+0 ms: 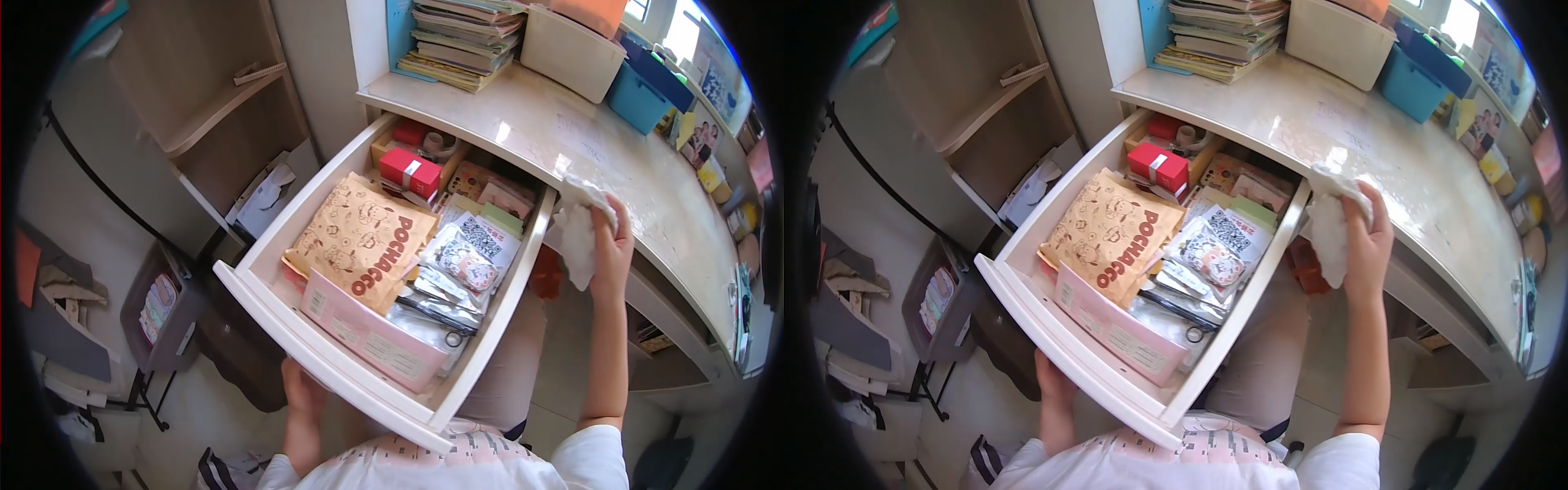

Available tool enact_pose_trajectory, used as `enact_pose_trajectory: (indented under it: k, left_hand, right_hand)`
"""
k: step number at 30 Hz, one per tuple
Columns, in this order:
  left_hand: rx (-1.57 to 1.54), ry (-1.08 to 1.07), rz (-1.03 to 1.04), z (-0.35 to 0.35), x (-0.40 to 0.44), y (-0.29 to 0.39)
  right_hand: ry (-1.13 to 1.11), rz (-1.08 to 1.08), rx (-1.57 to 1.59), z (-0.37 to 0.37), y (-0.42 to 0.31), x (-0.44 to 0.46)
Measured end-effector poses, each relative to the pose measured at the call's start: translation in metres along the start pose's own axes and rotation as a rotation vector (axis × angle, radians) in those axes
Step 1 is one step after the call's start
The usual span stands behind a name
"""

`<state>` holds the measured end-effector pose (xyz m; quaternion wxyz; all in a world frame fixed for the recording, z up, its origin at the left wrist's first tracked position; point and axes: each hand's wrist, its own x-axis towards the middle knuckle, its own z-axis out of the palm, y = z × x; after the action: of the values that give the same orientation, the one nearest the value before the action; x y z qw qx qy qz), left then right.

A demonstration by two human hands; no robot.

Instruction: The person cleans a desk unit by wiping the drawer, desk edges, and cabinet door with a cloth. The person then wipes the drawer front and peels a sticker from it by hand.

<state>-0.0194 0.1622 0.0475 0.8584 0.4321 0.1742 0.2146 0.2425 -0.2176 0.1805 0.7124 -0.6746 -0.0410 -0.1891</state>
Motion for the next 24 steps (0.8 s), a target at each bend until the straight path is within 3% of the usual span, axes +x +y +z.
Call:
enact_pose_trajectory:
  k: [2, 4, 8, 10, 12, 14, 16, 17, 18, 20, 24]
  left_hand:
    - [0.006, -0.016, -0.002, 0.002, -0.007, -0.004]
    - [0.064, 0.017, 0.058, 0.017, -0.011, 0.001]
    - [0.045, 0.066, 0.027, 0.033, -0.013, 0.006]
    - [0.174, 0.156, 0.092, 0.028, -0.017, 0.009]
    - [0.305, 0.242, 0.154, 0.036, -0.017, 0.011]
    - [0.804, 0.533, 0.774, 0.064, -0.022, 0.016]
    - [1.001, 0.451, 1.181, 0.093, -0.035, 0.034]
    - [1.146, 0.284, 1.280, 0.108, -0.043, 0.044]
    - [1.183, -0.017, 1.376, 0.121, -0.042, 0.053]
    - [1.413, -0.451, 1.207, 0.162, -0.049, 0.072]
    - [1.234, -0.517, 1.047, 0.140, -0.045, 0.043]
  right_hand:
    - [-0.046, -0.164, -0.135, 0.000, 0.015, 0.009]
    - [-0.032, -0.194, -0.167, 0.010, 0.016, 0.011]
    - [-0.097, -0.562, -0.581, 0.024, 0.033, 0.025]
    - [-0.250, -0.637, -0.697, 0.028, 0.053, 0.025]
    - [-0.231, -0.572, -0.590, 0.027, 0.056, 0.008]
    - [-0.369, -0.406, -0.505, 0.024, 0.034, -0.029]
    - [-0.507, -0.582, -0.489, 0.020, 0.022, -0.069]
    - [-0.557, -0.579, -0.488, 0.016, 0.015, -0.073]
    - [-0.610, -0.572, -0.488, 0.013, 0.012, -0.074]
    - [-0.648, -0.521, -0.459, 0.009, 0.015, -0.050]
    - [-0.362, -0.618, -0.618, 0.012, 0.048, 0.019]
